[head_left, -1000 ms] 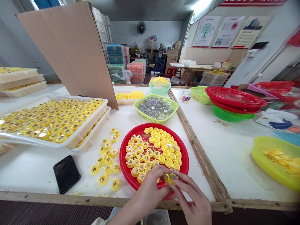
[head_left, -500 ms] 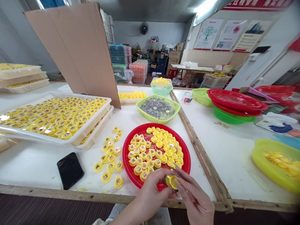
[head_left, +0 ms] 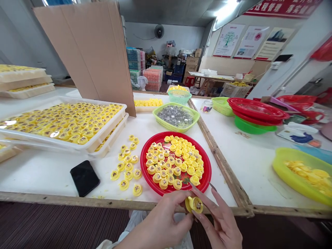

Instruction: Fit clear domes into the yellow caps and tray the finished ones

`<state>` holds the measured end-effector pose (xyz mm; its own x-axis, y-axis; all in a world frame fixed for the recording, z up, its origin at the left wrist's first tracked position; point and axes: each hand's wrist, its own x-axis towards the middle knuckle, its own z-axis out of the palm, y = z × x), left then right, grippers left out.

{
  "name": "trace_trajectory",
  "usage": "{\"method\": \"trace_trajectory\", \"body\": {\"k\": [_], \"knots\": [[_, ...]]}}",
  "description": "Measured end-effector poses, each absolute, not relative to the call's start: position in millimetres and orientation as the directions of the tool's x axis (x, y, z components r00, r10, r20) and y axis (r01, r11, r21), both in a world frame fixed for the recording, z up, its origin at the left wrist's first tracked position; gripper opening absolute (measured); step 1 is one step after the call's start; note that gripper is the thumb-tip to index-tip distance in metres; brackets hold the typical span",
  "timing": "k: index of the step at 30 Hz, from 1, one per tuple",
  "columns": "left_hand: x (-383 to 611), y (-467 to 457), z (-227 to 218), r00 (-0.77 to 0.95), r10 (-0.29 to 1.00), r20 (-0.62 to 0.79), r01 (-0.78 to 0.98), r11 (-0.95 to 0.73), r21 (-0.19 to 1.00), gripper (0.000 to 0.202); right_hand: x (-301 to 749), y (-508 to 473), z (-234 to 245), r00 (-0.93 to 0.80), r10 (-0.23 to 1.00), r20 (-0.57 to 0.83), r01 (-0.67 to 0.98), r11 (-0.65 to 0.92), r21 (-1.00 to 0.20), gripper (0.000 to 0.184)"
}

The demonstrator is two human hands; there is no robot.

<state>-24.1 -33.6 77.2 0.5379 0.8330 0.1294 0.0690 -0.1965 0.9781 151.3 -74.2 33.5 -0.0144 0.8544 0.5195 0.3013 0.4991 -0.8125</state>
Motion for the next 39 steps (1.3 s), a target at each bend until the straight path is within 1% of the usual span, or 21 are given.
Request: {"method": "trace_trajectory", "body": {"k": [2, 3, 5, 7, 8, 10, 13, 14, 16, 19, 20, 22, 23, 25, 27, 30, 34, 36, 37, 38, 39], "knots": [[-32, -43, 73, 0.546, 0.821, 0.164, 0.089, -0.252, 0.964, 0.046, 150, -81, 32, -0.035, 0.844, 0.535, 0.334, 0.514, -0.79, 0.06], [-35, -48, 69, 0.545, 0.819, 0.181, 0.085, -0.269, 0.959, 0.048, 149, -85, 31, -0.038, 0.836, 0.548, 0.351, 0.525, -0.776, 0.06], [-35, -58, 61, 0.5, 0.835, 0.228, 0.049, -0.29, 0.956, 0.044, 144, -94, 27, -0.049, 0.813, 0.58, 0.389, 0.55, -0.739, 0.062], [-30, -65, 54, 0.403, 0.877, 0.263, -0.014, -0.282, 0.959, 0.035, 138, -102, 23, -0.041, 0.796, 0.604, 0.428, 0.56, -0.709, 0.065], [-26, -68, 51, 0.368, 0.892, 0.26, -0.059, -0.257, 0.965, 0.03, 134, -106, 21, -0.03, 0.792, 0.61, 0.452, 0.555, -0.698, 0.066], [-21, -72, 46, 0.355, 0.914, 0.198, -0.172, -0.145, 0.974, 0.024, 125, -112, 19, -0.015, 0.775, 0.632, 0.518, 0.546, -0.658, 0.071], [-19, -72, 34, 0.406, 0.911, 0.065, -0.361, 0.095, 0.928, 0.028, 114, -118, 16, -0.029, 0.762, 0.647, 0.605, 0.529, -0.595, 0.079], [-19, -71, 29, 0.418, 0.908, 0.029, -0.418, 0.164, 0.894, 0.03, 112, -119, 15, -0.034, 0.782, 0.622, 0.592, 0.517, -0.618, 0.079], [-21, -68, 19, 0.434, 0.901, -0.025, -0.5, 0.263, 0.825, 0.035, 109, -121, 11, -0.026, 0.846, 0.532, 0.479, 0.478, -0.737, 0.074], [-24, -65, 5, 0.362, 0.93, -0.068, -0.551, 0.272, 0.789, 0.038, 108, -119, 0, 0.036, 0.93, 0.365, 0.231, 0.348, -0.909, 0.061], [-24, -65, 1, 0.349, 0.935, -0.065, -0.56, 0.264, 0.785, 0.037, 108, -117, -4, 0.067, 0.949, 0.308, 0.186, 0.292, -0.938, 0.055], [-22, -66, -6, 0.352, 0.935, -0.042, -0.587, 0.256, 0.768, 0.039, 107, -112, -13, 0.127, 0.972, 0.2, 0.158, 0.179, -0.971, 0.045], [-20, -67, -10, 0.355, 0.934, -0.028, -0.601, 0.251, 0.759, 0.043, 105, -109, -17, 0.15, 0.975, 0.162, 0.159, 0.138, -0.978, 0.041], [-16, -69, -20, 0.341, 0.94, -0.02, -0.614, 0.239, 0.752, 0.05, 102, -104, -25, 0.19, 0.972, 0.137, 0.156, 0.108, -0.982, 0.037], [-12, -71, -31, 0.298, 0.954, -0.035, -0.59, 0.213, 0.779, 0.047, 99, -100, -31, 0.214, 0.966, 0.148, 0.144, 0.119, -0.982, 0.035], [-12, -69, -45, 0.267, 0.963, -0.023, -0.498, 0.158, 0.853, 0.039, 96, -96, -40, 0.232, 0.954, 0.188, 0.134, 0.16, -0.978, 0.032], [-19, -51, -37, 0.377, 0.926, 0.013, -0.327, 0.12, 0.937, 0.044, 101, -87, -47, 0.227, 0.942, 0.246, 0.164, 0.212, -0.963, 0.03], [-20, -31, -20, 0.469, 0.882, 0.03, -0.195, 0.07, 0.978, 0.045, 114, -78, -45, 0.214, 0.931, 0.296, 0.251, 0.24, -0.938, 0.034], [-19, -18, -11, 0.513, 0.857, 0.048, -0.093, 0.0, 0.996, 0.043, 124, -73, -43, 0.225, 0.916, 0.333, 0.324, 0.252, -0.912, 0.036], [-17, -6, -3, 0.545, 0.835, 0.074, 0.063, -0.128, 0.99, 0.036, 136, -66, -40, 0.248, 0.891, 0.381, 0.409, 0.26, -0.875, 0.038], [-14, 7, 4, 0.566, 0.817, 0.11, 0.238, -0.29, 0.927, 0.03, 150, -59, -37, 0.277, 0.858, 0.432, 0.5, 0.255, -0.828, 0.039]]}}
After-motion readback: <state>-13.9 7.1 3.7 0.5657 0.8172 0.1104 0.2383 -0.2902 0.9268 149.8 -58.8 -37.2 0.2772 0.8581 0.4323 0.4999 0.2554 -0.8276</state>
